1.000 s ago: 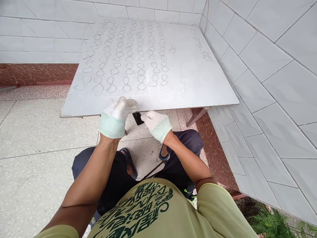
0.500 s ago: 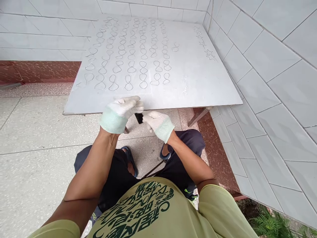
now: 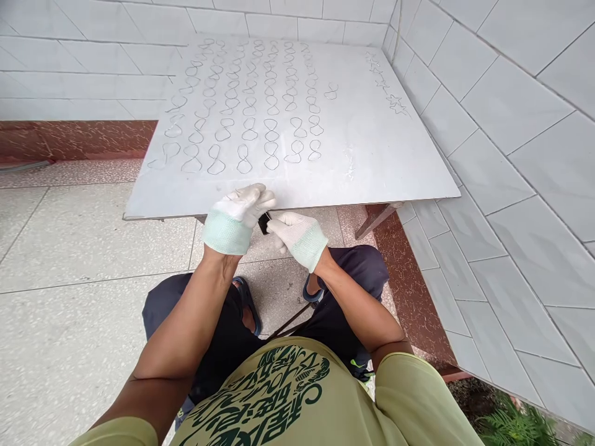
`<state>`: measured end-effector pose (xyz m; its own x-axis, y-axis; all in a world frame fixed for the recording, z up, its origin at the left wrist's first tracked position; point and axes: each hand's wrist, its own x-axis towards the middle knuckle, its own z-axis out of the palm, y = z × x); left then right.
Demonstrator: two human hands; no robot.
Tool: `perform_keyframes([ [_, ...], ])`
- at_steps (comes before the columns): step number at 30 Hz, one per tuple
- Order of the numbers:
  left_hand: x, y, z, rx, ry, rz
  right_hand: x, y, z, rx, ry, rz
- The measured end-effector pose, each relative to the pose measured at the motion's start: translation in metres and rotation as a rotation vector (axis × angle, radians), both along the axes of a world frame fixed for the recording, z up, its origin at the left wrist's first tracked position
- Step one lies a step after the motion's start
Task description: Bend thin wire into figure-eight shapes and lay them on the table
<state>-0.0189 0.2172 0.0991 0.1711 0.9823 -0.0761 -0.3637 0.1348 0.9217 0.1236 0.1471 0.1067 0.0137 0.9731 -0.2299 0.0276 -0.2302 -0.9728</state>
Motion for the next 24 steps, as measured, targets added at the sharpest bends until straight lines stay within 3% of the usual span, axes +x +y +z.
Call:
perform_keyframes([
  [6,-0.010,-0.006,0.000,-0.028,0.069,0.040,0.011,0.003,-0.007,0.073,0.035,0.027],
  [14,-0.014,-0.022,-0.005,-0.054,0.087,-0.035,0.007,0.002,-0.032,0.080,0.336,0.078],
  [20,-0.014,-0.022,-0.006,0.011,0.129,-0.058,0.006,0.000,-0.019,0.037,0.158,0.095],
  [24,-0.019,-0.018,-0.005,0.056,0.117,-0.094,0.014,0.017,-0.014,0.092,0.116,-0.001],
])
